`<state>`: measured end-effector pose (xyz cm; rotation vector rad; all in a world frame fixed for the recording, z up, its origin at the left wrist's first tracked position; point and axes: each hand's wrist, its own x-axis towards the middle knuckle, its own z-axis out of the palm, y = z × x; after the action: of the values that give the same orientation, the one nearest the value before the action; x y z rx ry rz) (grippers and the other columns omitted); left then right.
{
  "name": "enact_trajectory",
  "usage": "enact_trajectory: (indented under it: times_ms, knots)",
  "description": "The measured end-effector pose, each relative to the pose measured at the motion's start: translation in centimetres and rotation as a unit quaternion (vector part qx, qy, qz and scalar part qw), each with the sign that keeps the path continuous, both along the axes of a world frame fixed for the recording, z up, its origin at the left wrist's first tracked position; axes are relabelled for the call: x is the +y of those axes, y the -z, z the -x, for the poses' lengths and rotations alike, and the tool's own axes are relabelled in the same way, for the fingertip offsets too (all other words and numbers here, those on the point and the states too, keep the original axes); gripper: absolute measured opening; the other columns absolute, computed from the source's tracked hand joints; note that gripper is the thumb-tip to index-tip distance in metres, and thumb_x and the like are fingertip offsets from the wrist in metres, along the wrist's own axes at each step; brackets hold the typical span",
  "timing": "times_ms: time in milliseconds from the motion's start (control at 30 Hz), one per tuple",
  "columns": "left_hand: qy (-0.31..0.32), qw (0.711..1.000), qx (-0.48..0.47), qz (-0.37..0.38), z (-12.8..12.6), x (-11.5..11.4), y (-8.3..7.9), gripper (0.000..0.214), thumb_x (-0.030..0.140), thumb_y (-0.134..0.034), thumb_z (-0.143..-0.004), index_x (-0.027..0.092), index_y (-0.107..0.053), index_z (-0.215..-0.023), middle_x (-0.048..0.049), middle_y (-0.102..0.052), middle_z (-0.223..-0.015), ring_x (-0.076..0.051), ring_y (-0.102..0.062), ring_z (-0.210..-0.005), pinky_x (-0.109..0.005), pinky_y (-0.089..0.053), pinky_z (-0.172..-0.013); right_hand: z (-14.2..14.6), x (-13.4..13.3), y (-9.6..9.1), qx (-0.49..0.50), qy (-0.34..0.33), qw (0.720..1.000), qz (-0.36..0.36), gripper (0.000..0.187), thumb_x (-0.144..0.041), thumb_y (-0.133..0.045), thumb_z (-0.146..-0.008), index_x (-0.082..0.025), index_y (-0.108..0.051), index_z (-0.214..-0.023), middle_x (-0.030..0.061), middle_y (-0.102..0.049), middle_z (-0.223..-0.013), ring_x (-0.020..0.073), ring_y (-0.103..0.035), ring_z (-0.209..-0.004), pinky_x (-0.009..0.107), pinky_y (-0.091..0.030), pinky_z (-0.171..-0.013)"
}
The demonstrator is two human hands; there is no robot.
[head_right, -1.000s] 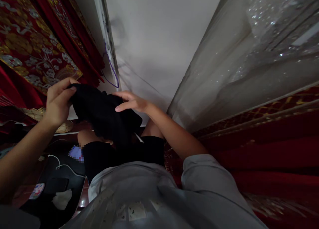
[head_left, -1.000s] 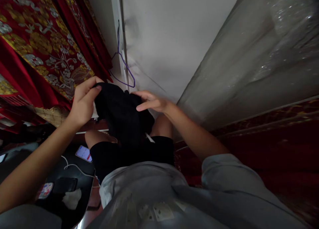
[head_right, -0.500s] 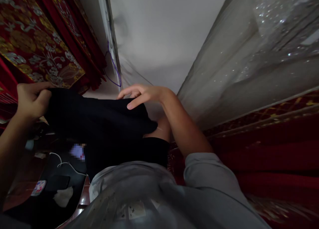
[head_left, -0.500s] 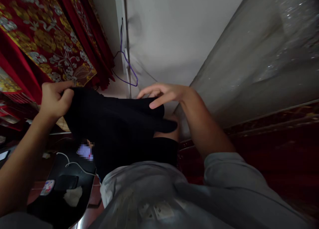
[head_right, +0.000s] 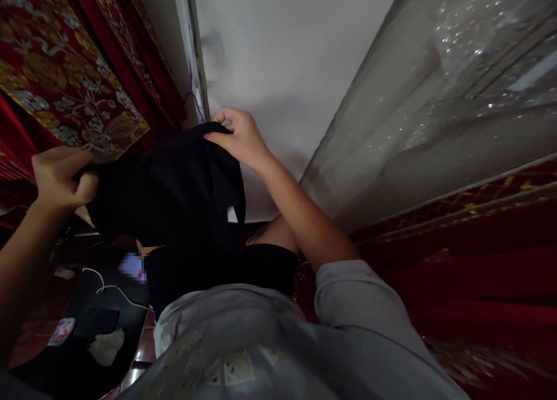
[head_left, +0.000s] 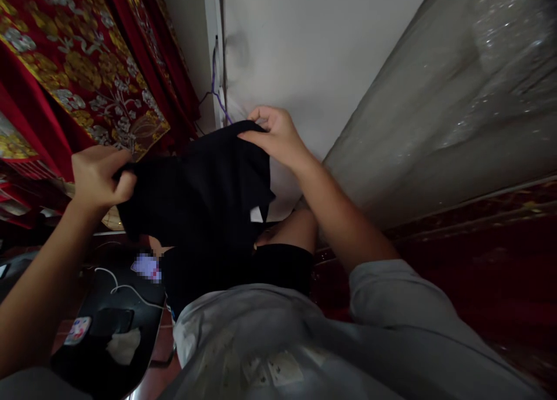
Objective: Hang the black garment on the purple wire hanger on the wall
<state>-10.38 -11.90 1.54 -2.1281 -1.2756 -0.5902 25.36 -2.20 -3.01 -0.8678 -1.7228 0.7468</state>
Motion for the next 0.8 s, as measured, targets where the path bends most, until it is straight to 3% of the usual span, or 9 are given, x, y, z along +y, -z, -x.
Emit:
enact_trajectory:
  times_ms: [133, 233, 300, 400, 533, 633, 800]
  knots:
    - [-0.036, 0.999, 0.000, 0.012, -1.0, 0.0, 0.3, 0.016, 0.037, -0.039, -0.073, 0.023, -0.041, -0.066, -0.0042, -0.045, -0.058, -0.020, -0.049, -0.060, -0.034, -0.041, -0.065, 2.9, 4.6, 1.8, -0.009, 0.108, 0.994, -0.010, 0.026, -0.036, -0.076, -0.082, -0.018, -0.061, -0.093, 0.0041, -0.063, -0.087, 0.0217, -0.064, -0.097, 0.038, -0.054, -0.091]
    - [-0.039, 0.999, 0.003, 0.027, -1.5, 0.0, 0.7, 0.019, 0.034, -0.038, -0.078, 0.022, -0.050, -0.070, -0.0055, -0.054, -0.063, -0.021, -0.056, -0.066, -0.032, -0.044, -0.068, 4.3, 6.9, 2.9, -0.044, 0.096, 0.994, -0.004, 0.015, -0.030, -0.072, -0.082, -0.018, -0.064, -0.088, 0.0056, -0.066, -0.090, 0.0221, -0.064, -0.101, 0.039, -0.050, -0.098]
    - [-0.034, 0.999, 0.011, 0.040, -1.6, 0.1, 1.1, 0.023, 0.033, -0.039, -0.081, 0.021, -0.056, -0.073, -0.0063, -0.058, -0.066, -0.021, -0.059, -0.069, -0.031, -0.044, -0.071, 4.5, 7.3, 3.2, -0.080, 0.081, 0.993, 0.013, 0.009, -0.024, -0.069, -0.082, -0.018, -0.064, -0.077, 0.0036, -0.063, -0.078, 0.0213, -0.063, -0.091, 0.038, -0.051, -0.095]
    - [-0.038, 0.997, 0.025, 0.056, -1.6, 0.5, 1.8, 0.028, 0.031, -0.038, -0.085, 0.019, -0.061, -0.076, -0.0076, -0.061, -0.069, -0.022, -0.062, -0.071, -0.031, -0.044, -0.071, 4.2, 6.6, 3.4, -0.077, 0.081, 0.993, 0.033, 0.018, -0.021, -0.062, -0.084, -0.019, -0.060, -0.067, 0.0008, -0.055, -0.066, 0.0197, -0.059, -0.077, 0.037, -0.052, -0.087]
    - [-0.103, 0.988, 0.045, 0.110, -2.0, 1.3, 2.2, 0.028, 0.027, -0.040, -0.088, 0.017, -0.065, -0.085, -0.0099, -0.067, -0.079, -0.024, -0.065, -0.080, -0.032, -0.043, -0.071, 2.5, 4.6, 3.2, -0.005, 0.109, 0.993, -0.039, 0.011, -0.018, -0.058, -0.086, -0.020, -0.059, -0.075, 0.0020, -0.059, -0.078, 0.0207, -0.060, -0.090, 0.037, -0.051, -0.094]
    - [-0.151, 0.967, 0.060, 0.196, -2.7, 2.4, 2.4, 0.025, 0.021, -0.043, -0.086, 0.018, -0.067, -0.089, -0.0110, -0.071, -0.086, -0.026, -0.066, -0.084, -0.032, -0.043, -0.070, 0.3, 2.7, 2.6, -0.009, 0.120, 0.991, -0.057, 0.012, -0.018, -0.061, -0.085, -0.020, -0.057, -0.075, 0.0016, -0.053, -0.076, 0.0211, -0.058, -0.092, 0.038, -0.053, -0.094]
    - [-0.155, 0.946, 0.035, 0.283, -4.8, 5.0, 3.8, 0.034, 0.013, -0.045, -0.084, 0.020, -0.071, -0.105, -0.0144, -0.074, -0.102, -0.031, -0.069, -0.098, -0.038, -0.049, -0.083, -4.2, 0.0, 1.5, -0.012, 0.105, 0.992, -0.073, 0.010, -0.020, -0.064, -0.086, -0.018, -0.062, -0.076, 0.0007, -0.056, -0.074, 0.0194, -0.062, -0.089, 0.037, -0.055, -0.087]
